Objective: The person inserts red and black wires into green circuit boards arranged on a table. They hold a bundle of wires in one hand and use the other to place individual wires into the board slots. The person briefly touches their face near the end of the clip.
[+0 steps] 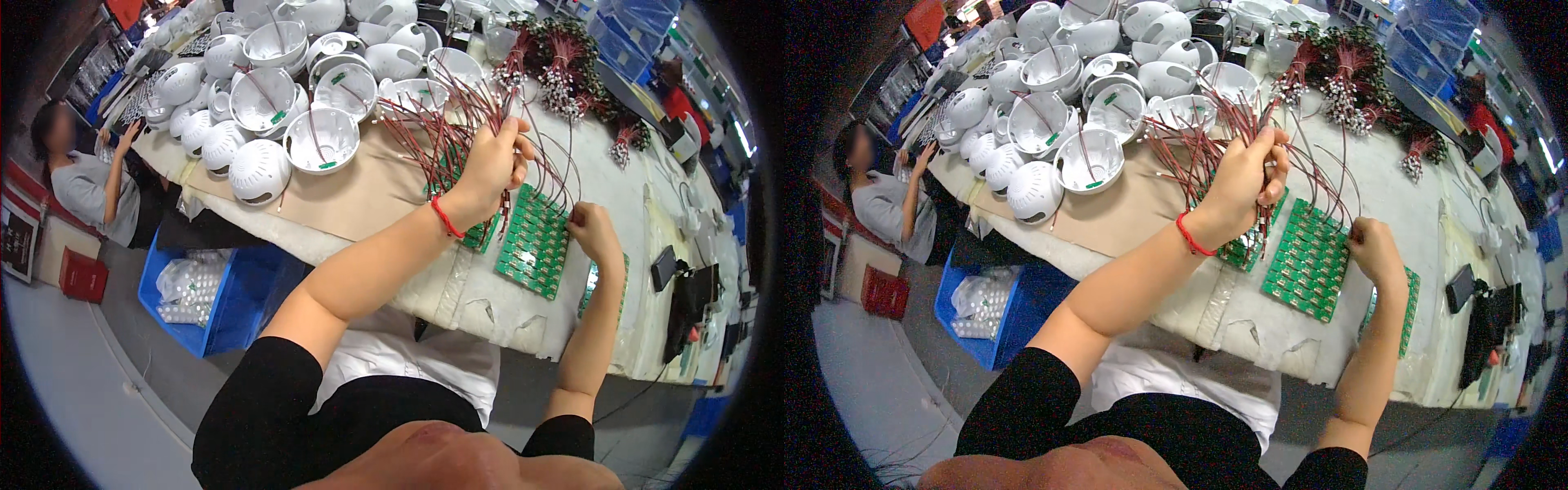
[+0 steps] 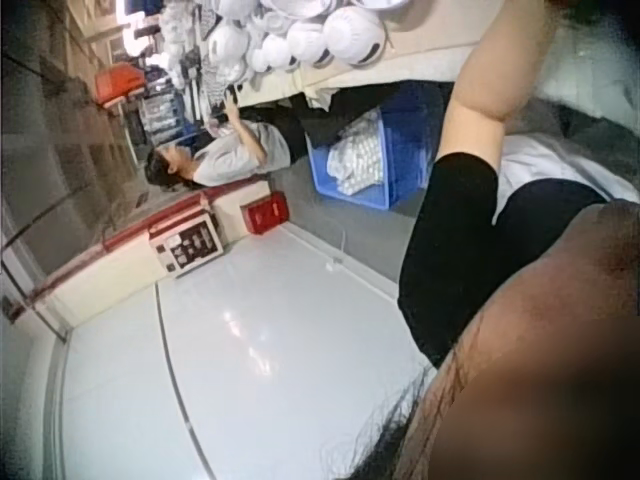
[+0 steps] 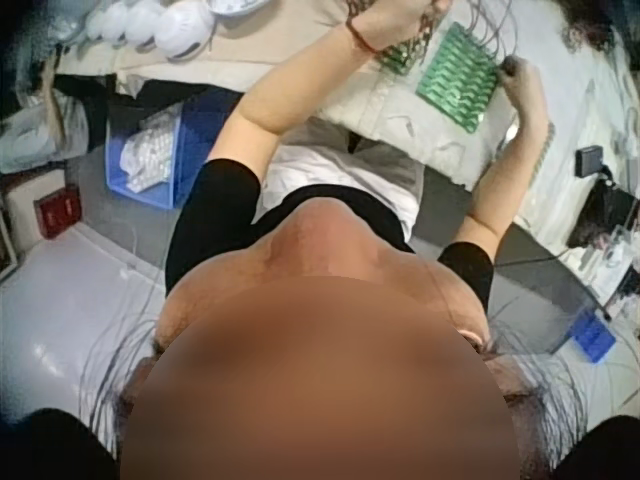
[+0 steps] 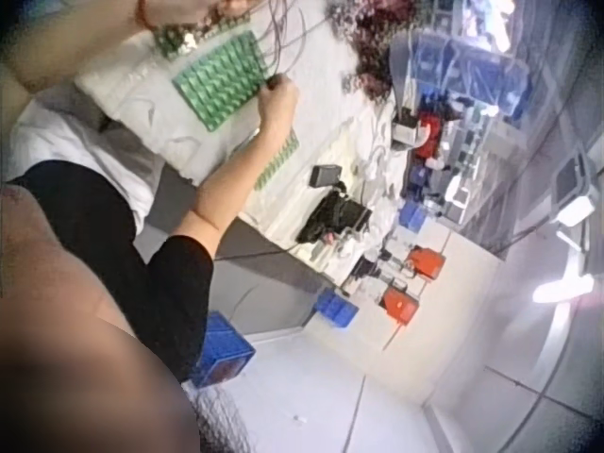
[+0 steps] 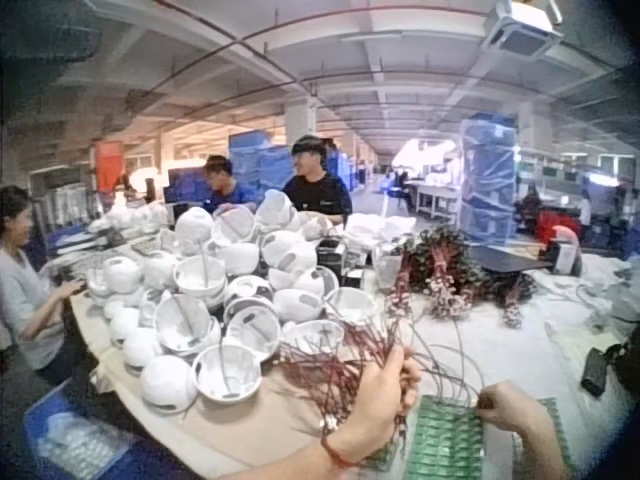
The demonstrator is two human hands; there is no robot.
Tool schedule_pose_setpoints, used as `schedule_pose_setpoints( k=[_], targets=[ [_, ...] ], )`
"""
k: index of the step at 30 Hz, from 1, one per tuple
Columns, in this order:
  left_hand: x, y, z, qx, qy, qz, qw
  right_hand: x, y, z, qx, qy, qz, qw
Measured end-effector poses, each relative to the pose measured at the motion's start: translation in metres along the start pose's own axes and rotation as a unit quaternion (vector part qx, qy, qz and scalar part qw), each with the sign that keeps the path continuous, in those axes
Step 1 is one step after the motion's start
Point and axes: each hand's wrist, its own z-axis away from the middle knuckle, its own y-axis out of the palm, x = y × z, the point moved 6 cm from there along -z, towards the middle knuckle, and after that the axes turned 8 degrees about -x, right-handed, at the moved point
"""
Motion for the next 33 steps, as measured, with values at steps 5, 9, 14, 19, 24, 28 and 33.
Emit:
schedule_pose_setpoints(
  k=[5,9,14,19,24,28,33],
  targets=[
    [0.004,0.004,0.000,0.023,-0.009,0.015,1.000,-0.012,-0.006,0.005,-0.001,0.019,-0.065,0.998],
    [0.001,0.004,-0.003,0.018,0.029,0.004,0.999,-0.001,-0.020,0.008,-0.072,0.058,-0.051,0.994],
    [0.006,0.001,-0.007,0.021,0.009,0.030,0.999,0.045,-0.016,0.013,-0.067,0.015,-0.306,0.949],
    [0.010,0.000,-0.009,0.039,0.008,0.007,0.999,0.086,0.011,0.022,0.068,0.021,-0.471,0.879],
    [0.006,0.005,-0.005,0.041,0.004,-0.004,0.999,0.083,0.015,0.020,0.033,0.059,-0.501,0.863],
    [0.009,0.012,0.001,0.066,0.004,-0.037,0.997,0.088,0.021,0.020,0.033,0.047,-0.488,0.871],
    [0.010,0.019,0.005,0.096,0.014,-0.077,0.992,0.081,0.016,0.022,0.085,0.061,-0.608,0.787]
  ],
)
